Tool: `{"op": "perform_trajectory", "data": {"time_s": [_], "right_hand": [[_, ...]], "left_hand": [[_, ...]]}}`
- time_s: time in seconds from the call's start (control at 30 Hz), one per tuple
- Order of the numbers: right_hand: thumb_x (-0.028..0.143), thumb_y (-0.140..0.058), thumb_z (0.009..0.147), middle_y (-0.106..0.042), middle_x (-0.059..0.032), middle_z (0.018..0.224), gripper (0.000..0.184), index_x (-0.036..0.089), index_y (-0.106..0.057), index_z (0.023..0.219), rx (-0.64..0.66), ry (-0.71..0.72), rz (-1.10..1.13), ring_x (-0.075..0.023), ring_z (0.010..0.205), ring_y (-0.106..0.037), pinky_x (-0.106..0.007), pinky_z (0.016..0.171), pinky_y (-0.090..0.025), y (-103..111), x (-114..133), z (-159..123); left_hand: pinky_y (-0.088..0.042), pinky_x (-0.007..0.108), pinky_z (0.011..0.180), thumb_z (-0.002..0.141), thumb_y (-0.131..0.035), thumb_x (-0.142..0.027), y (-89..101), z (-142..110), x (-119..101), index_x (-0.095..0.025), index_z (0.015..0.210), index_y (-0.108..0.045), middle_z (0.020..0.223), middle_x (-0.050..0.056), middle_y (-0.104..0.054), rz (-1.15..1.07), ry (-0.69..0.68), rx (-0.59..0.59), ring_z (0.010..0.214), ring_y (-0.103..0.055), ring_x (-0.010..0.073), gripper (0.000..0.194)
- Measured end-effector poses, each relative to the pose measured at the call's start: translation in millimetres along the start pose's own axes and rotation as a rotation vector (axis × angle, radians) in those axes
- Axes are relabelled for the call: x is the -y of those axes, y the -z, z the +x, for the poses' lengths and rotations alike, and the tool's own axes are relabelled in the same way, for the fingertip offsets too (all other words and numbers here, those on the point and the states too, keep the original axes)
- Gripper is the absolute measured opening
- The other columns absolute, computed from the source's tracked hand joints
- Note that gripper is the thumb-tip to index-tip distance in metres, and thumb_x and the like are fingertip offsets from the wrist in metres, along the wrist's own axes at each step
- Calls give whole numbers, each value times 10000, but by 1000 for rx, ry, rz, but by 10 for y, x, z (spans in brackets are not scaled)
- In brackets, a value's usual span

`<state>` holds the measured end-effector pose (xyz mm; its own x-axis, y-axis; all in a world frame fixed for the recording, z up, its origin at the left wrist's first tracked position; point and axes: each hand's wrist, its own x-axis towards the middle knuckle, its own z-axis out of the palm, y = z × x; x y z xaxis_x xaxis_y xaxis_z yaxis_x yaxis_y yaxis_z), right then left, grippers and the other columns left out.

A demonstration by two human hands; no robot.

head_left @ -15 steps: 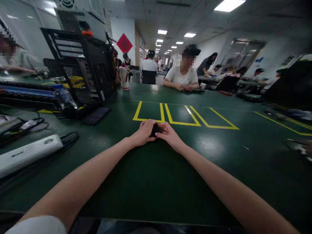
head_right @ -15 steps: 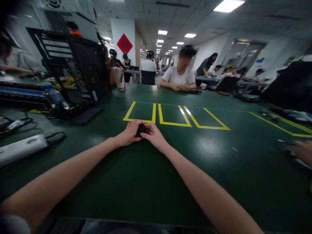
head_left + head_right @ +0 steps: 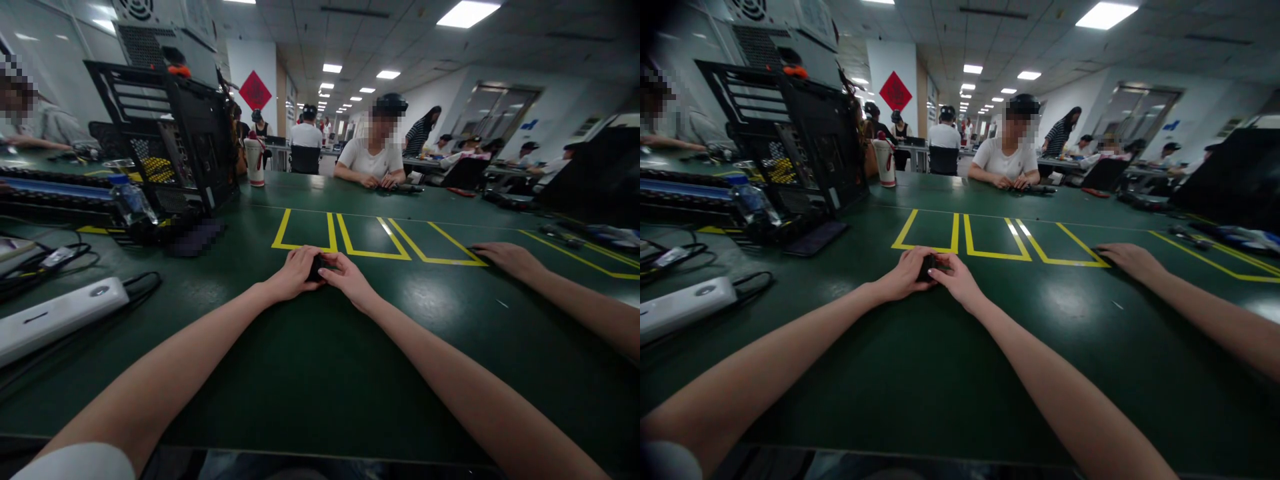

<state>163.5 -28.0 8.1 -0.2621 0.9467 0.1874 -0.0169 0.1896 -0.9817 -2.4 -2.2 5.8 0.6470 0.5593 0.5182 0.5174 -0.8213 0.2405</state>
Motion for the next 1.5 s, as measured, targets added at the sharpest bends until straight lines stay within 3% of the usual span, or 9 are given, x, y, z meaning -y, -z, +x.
{"op": "perform_trajectory", "data": {"time_s": [0.37, 0.57, 0.8, 0.97, 1.2, 1.5], "right_hand": [[282, -618, 688, -527, -6, 973, 234, 227, -501, 884, -25, 67, -25, -140, 891, -545, -343, 803, -460, -10, -21, -5], [295, -613, 692, -523, -41, 1051, 326, 216, -515, 992, -20, -24, -33, -146, 871, -553, -372, 823, -446, 3, -38, 20], [256, -641, 667, -521, -9, 1010, 299, 237, -496, 928, 8, 21, 5, -147, 932, -542, -366, 856, -433, -2, -13, -19], [299, -608, 698, -508, -6, 978, 237, 231, -486, 888, -14, 31, -16, -139, 895, -538, -351, 799, -460, -25, -1, -25], [336, -600, 701, -518, -33, 1058, 341, 244, -493, 1012, -23, -9, -47, -160, 959, -520, -360, 825, -445, 4, -39, 3], [271, -631, 672, -533, -11, 998, 255, 225, -501, 886, -19, 33, 33, -139, 895, -552, -342, 814, -454, -5, -14, 1]], "left_hand": [[-311, 448, 936, 744, -568, -297, -19, -1, 15, -181, 1169, -282, 1139, 107, -427, 14, -8, -3, 1095, -411, 255, 525], [-305, 453, 942, 746, -567, -299, -10, 0, 2, -179, 1178, -275, 1148, 114, -425, 22, 3, 1, 1112, -400, 261, 535], [-309, 455, 937, 747, -562, -299, 9, -5, -12, -188, 1166, -289, 1136, 106, -432, 0, 1, -3, 1096, -411, 257, 513], [-308, 453, 938, 741, -567, -305, -4, -3, -2, -193, 1176, -276, 1151, 106, -426, 2, -4, -5, 1104, -406, 258, 535], [-302, 462, 943, 750, -558, -304, -10, 10, -3, -186, 1182, -270, 1140, 113, -428, 8, 5, 0, 1106, -406, 261, 532], [-313, 448, 930, 741, -570, -306, -17, 9, 5, -188, 1157, -294, 1121, 98, -433, -11, 18, 1, 1080, -422, 252, 513]]}}
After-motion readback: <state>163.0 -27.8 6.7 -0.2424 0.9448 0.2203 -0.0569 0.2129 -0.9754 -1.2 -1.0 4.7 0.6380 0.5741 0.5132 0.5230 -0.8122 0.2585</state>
